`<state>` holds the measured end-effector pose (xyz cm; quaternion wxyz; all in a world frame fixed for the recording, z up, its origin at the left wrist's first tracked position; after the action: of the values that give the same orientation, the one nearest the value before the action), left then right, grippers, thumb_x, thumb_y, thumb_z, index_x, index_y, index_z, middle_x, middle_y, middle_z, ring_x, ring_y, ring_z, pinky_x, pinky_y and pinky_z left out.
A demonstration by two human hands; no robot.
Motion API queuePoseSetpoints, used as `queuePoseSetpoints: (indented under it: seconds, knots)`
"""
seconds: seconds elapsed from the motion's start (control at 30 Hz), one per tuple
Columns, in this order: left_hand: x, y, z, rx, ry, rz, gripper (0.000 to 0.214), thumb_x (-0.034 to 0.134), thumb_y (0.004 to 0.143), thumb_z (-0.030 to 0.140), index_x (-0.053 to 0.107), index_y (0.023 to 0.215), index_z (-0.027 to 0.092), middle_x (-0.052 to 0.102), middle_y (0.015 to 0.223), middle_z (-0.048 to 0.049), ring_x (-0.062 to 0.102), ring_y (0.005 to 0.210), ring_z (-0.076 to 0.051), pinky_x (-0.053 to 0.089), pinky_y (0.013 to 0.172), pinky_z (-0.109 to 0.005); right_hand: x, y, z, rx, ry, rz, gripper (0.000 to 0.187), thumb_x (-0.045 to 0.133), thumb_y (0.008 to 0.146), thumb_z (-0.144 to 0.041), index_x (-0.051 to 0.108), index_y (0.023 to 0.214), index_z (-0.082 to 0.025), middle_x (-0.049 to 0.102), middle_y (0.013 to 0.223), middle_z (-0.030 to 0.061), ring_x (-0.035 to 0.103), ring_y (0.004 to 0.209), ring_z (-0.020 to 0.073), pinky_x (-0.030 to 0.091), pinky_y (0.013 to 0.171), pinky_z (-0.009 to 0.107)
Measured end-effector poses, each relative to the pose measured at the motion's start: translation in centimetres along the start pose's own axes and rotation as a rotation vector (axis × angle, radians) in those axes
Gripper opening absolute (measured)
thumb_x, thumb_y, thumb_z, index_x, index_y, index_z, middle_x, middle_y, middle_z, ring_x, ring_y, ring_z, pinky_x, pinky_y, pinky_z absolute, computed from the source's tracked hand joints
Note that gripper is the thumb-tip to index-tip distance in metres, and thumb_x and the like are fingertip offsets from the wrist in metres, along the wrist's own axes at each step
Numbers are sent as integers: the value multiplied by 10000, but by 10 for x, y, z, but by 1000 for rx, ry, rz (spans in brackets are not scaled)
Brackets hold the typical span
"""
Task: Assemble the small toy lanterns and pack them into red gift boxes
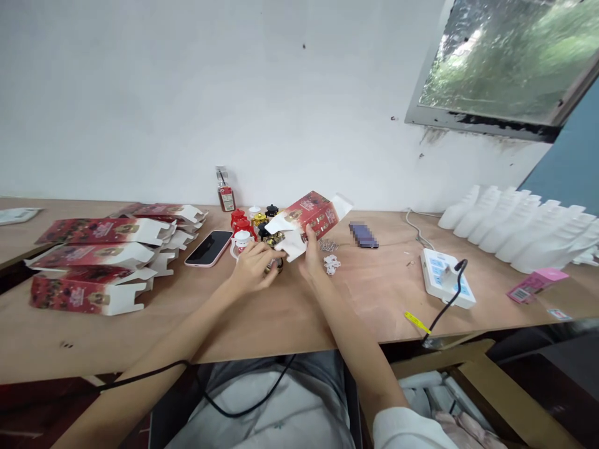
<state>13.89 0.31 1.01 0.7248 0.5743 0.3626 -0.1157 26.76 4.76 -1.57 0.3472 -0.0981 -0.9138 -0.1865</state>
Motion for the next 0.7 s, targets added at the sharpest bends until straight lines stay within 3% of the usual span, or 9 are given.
queuePoseSetpoints:
  seconds: [0.13,0.27,0.4,0.5,0.6,0.7]
  knots:
    - [1,-1,-2,-15,-59,3,247,484,745,177,654,919,223,629,715,-65,517,739,-219,344,736,-384,-5,5,-5,-41,51,24,311,635,711,-463,613,906,-220,702,850,-19,654,832,132,528,769,259]
    - [-18,-4,-9,-70,7,234,184,514,747,160,639,870,213,659,818,-74,534,773,-221,331,719,-365,-6,4,-4,-61,48,35,275,693,662,-319,617,911,-232,702,835,-38,656,835,129,535,771,258]
    - [-39,-8,-20,-143,162,438,304,503,771,133,622,1040,210,656,1022,-92,551,910,-237,339,785,-369,-6,1,0,-37,77,65,285,715,594,-188,630,864,-223,704,804,-55,656,750,128,543,702,253]
    - [-46,-7,-26,-170,205,443,383,518,806,171,592,1174,247,624,1179,-92,525,1024,-256,322,859,-387,-6,-1,4,37,37,27,251,713,574,-157,632,807,-201,701,748,-49,644,651,127,543,647,258]
    - [-44,-5,-28,-159,143,375,356,544,839,254,606,1182,322,584,1277,-54,493,1112,-264,294,919,-394,3,-6,8,147,-21,-151,287,712,566,-146,645,843,-182,717,784,-18,668,692,163,554,694,307]
    - [-41,-5,-22,-77,86,346,295,527,868,270,640,1121,371,627,1226,-15,522,1112,-243,285,935,-390,11,-13,10,212,-64,-291,314,731,567,-169,654,872,-171,726,807,5,684,751,197,556,726,338]
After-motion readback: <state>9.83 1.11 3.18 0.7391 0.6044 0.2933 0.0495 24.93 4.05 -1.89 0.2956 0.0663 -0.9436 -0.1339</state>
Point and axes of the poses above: each hand's wrist, its own y-axis towards the middle knuckle, its own x-axis out of the palm, z = x × y, the point moved 7 cm from there along y, towards the middle knuckle
